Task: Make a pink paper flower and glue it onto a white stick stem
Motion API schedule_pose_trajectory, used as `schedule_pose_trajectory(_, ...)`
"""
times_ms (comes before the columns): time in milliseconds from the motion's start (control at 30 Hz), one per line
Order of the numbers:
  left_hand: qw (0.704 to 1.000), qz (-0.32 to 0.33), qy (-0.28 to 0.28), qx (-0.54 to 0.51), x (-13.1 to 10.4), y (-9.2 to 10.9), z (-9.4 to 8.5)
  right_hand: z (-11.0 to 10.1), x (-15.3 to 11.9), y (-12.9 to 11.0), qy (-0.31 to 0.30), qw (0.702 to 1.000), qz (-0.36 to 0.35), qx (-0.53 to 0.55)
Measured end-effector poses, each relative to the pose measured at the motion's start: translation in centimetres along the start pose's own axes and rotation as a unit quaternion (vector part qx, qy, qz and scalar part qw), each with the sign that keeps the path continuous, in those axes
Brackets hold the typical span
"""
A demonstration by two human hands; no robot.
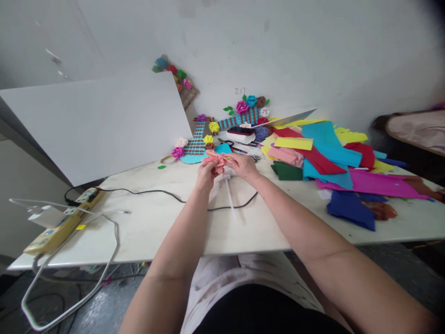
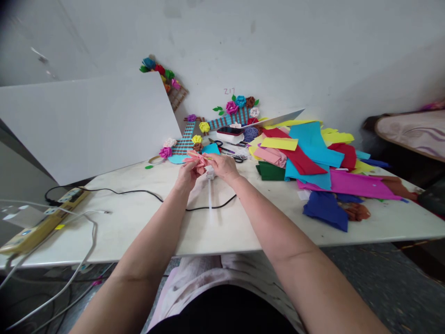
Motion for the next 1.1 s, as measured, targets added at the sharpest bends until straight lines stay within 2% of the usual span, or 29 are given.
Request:
schedule_pose_trajectory(300, 0.999, 0.023, 0.022, -0.024, 0.1, 0.7, -0.6, 0.1, -0.2, 0.5, -0.007, 0.997, 0.020, -0.070)
schedule_pose_trajectory(600, 0.996, 0.042, 0.048, -0.066, 0.7, 1.0, -1.7, 0.1, -0.3, 0.5, -0.005, 0.998, 0.019, -0.066)
schedule_pose_trajectory(1100, 0.988, 0.070, 0.070, -0.116, 0.7, 1.8, -2.4, -0.2, -0.3, 0.4, 0.048, 0.998, -0.021, -0.038)
Point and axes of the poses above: each hand's wrist, its own x-axis towards the middle knuckle, its own z-axis out of the palm, y = z × x, the point moved 10 cm from there along x, towards the middle knuckle, and after that the axes turned 3 degrees about -x, right-handed, at the moved point
